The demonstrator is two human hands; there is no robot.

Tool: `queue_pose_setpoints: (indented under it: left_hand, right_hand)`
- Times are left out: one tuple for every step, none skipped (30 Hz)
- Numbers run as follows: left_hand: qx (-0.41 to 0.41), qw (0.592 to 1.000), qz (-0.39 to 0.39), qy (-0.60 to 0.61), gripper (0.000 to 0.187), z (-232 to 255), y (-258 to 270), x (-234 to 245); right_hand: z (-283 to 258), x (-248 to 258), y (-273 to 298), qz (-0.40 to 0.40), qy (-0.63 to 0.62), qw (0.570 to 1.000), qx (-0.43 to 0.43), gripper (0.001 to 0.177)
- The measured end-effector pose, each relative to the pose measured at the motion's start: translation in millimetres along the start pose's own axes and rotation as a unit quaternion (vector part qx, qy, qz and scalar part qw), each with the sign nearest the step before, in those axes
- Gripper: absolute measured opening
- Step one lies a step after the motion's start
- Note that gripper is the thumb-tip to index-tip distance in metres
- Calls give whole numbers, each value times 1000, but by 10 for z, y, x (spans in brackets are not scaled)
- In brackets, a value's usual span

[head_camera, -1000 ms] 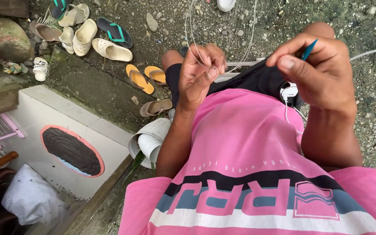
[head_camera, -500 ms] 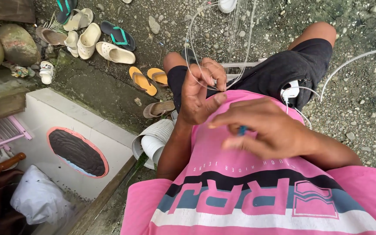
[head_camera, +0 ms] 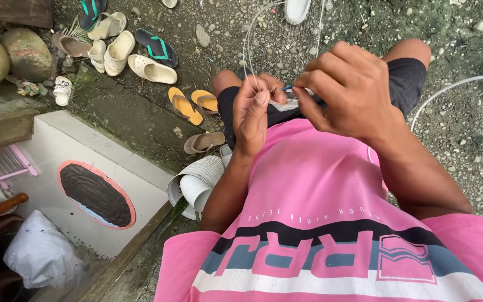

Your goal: Repairing a fishing net by threading line through the mesh and tying knots using a blue netting needle.

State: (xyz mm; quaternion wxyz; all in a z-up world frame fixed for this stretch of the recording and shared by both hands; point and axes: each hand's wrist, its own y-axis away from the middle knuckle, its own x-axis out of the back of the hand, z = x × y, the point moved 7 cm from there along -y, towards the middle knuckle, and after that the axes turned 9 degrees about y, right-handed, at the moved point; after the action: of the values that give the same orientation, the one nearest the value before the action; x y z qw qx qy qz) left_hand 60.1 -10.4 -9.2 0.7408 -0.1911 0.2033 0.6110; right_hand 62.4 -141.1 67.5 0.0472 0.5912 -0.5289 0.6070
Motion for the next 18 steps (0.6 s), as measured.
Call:
queue_pose_setpoints:
  left_hand:
    - [-1, 1000, 2, -1, 25, -3, 3, 5]
    - [6, 1000, 2, 24, 24, -18, 6, 6]
    - [14, 999, 1, 48, 23, -29, 0, 6]
    - [13, 999, 2, 48, 23, -18, -5, 8]
    - [17, 997, -9, 69, 23, -15, -29, -6]
    - [21, 995, -20, 91, 23, -4, -50, -26]
    - [14, 996, -24, 90, 23, 22, -68, -49]
    - [18, 994, -38, 101, 24, 43, -82, -93]
    - [19, 992, -54, 112, 25, 68, -113, -138]
    - [11, 992, -60, 111, 25, 3, -108, -118]
    - [-28, 993, -56, 102, 24, -17, -122, -75]
    - [-66, 992, -53, 93, 23, -31, -136, -32]
    - [-79, 991, -59, 89, 23, 13, -140, -72]
    - [-85, 990, -60, 93, 23, 50, -143, -103]
    - [-97, 989, -57, 93, 23, 95, -143, -122]
    - [-114, 988, -61, 86, 23, 56, -154, -92]
    - [-100, 989, -72, 86, 23, -18, -165, -68]
    - [-86, 989, -83, 86, 23, -96, -183, -37]
  right_hand:
    - [12, -34, 14, 0, -2, 1000, 2, 14]
    - [25, -66, 28, 1, -48, 999, 3, 13]
    - [41, -97, 35, 2, -93, 996, 2, 13]
    - [40, -110, 42, 2, -94, 996, 3, 13]
    - [71, -110, 40, 13, -151, 988, -9, 11]
    - [99, -105, 36, 24, -206, 978, -22, 10]
    - [80, -125, 29, 28, -204, 979, -16, 10]
    - [54, -111, 20, 49, -206, 977, -4, 11]
    - [37, -96, 2, 73, -206, 976, 11, 12]
    - [0, -146, 27, 78, -201, 976, 19, 12]
    - [12, -170, 46, 111, -209, 972, 4, 17]
    - [24, -196, 61, 143, -217, 966, -10, 23]
    - [5, -142, 22, 150, -215, 965, 3, 23]
    - [-2, -102, -19, 151, -211, 966, 1, 23]
    - [-9, -74, -68, 151, -213, 965, 5, 23]
    - [-7, -31, -47, 159, -215, 963, 22, 23]
    - [14, -28, -42, 148, -187, 971, 14, 20]
    - [43, -32, -36, 138, -158, 978, 5, 17]
